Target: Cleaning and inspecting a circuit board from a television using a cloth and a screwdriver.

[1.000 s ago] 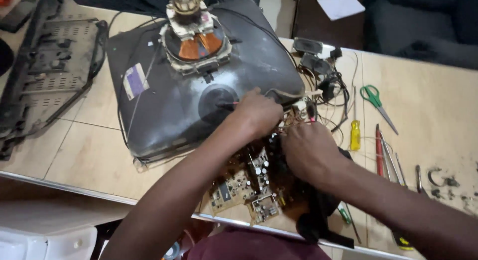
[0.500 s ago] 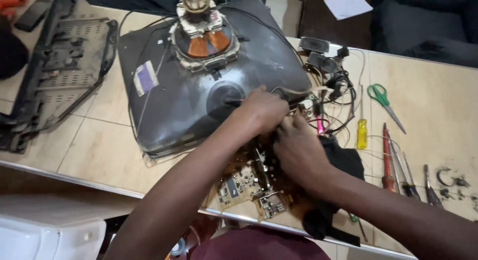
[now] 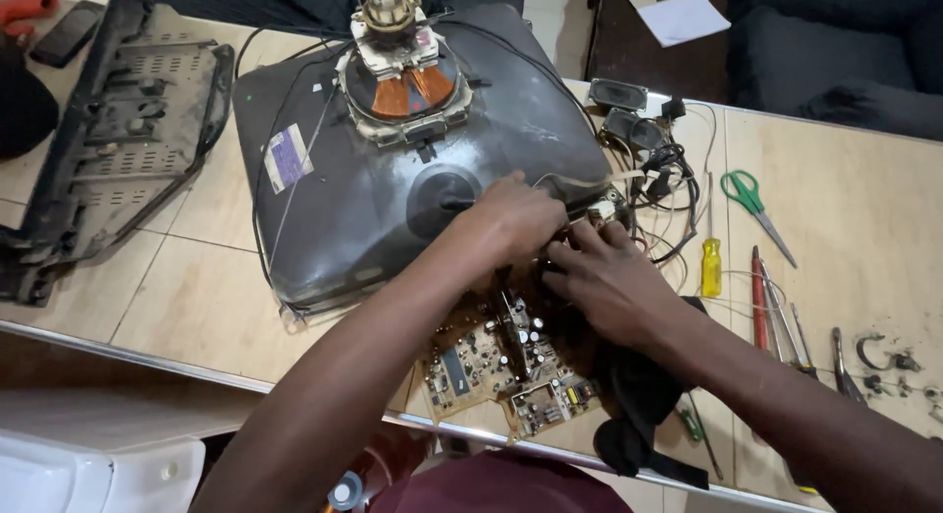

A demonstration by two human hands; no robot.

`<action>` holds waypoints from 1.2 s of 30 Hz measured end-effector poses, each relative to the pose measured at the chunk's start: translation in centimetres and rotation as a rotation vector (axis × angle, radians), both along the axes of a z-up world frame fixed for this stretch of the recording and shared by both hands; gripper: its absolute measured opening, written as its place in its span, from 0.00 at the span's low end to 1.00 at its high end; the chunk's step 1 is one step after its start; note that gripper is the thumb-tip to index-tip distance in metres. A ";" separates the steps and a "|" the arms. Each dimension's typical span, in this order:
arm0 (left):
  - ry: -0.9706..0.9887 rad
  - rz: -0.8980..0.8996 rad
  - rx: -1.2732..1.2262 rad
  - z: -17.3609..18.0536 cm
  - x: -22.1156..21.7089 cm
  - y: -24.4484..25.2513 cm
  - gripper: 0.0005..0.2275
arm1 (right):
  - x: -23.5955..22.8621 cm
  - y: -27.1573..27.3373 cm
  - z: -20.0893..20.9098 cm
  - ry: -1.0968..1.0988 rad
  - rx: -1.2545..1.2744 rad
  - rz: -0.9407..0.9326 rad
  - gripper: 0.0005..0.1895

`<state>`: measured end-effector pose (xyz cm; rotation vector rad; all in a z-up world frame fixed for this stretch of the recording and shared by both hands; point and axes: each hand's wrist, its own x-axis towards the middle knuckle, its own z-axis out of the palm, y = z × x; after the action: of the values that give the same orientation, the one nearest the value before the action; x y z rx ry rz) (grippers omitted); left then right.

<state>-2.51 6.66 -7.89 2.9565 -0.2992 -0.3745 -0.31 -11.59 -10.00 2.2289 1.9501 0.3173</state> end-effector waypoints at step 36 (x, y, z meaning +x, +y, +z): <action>-0.343 0.539 -0.260 -7.3 -11.8 -16.4 0.55 | 0.2 -18.6 -1.1 1.554 1.476 -0.663 0.23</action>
<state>-14.32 -9.78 -15.23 2.6806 0.3840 0.2234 -0.11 -30.20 -11.15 4.8955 0.5796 -0.4348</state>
